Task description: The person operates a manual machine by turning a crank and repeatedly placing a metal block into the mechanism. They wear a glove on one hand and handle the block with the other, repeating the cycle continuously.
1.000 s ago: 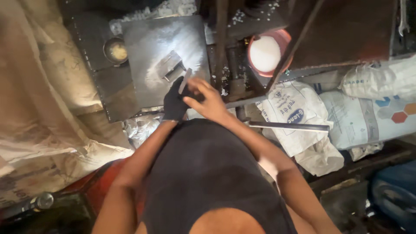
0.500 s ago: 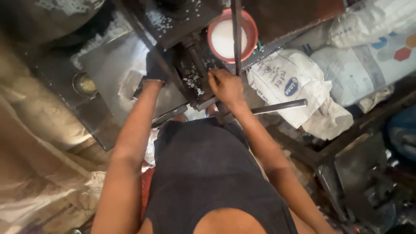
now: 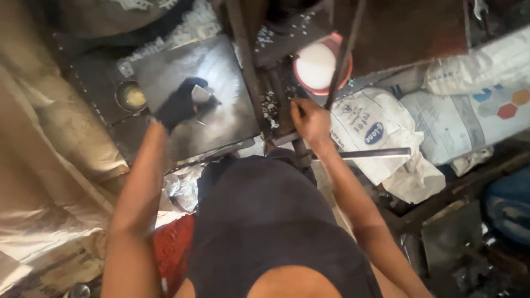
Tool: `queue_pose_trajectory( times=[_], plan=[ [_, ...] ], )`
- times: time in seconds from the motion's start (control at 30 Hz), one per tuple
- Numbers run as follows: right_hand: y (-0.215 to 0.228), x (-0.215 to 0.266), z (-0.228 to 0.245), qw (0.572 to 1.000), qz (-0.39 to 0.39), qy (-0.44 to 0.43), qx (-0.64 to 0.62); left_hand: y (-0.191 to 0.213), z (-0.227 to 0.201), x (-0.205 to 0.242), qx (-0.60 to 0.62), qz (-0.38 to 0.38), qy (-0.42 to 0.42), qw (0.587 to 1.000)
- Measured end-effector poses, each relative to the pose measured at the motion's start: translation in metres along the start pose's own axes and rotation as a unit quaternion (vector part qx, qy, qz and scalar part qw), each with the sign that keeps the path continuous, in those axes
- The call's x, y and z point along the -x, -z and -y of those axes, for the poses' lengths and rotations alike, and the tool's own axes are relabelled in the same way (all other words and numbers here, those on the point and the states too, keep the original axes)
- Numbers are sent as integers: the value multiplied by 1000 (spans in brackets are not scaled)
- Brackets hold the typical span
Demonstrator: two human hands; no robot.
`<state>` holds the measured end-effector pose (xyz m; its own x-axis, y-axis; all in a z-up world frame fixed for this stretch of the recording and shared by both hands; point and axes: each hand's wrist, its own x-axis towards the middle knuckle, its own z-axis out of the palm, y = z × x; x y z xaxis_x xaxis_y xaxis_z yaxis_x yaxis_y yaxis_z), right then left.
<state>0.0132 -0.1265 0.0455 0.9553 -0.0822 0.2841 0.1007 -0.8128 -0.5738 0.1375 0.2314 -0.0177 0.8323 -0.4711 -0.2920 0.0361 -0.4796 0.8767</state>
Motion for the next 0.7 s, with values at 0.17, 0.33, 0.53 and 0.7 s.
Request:
queue_pose_trajectory(
  times=[0.17,0.33,0.53,0.7],
  plan=[
    [-3,-2,4,997,34,-53,39,-27,14,75,-38,-158,-133,978],
    [-11,0,3,991,45,-118,54,-49,49,61,64,-168,-71,981],
    [-16,5,-4,991,26,-111,64,-54,69,29,572,-44,53,817],
    [-12,4,-6,993,5,-112,46,-43,-4,31,550,34,32,834]
  ],
)
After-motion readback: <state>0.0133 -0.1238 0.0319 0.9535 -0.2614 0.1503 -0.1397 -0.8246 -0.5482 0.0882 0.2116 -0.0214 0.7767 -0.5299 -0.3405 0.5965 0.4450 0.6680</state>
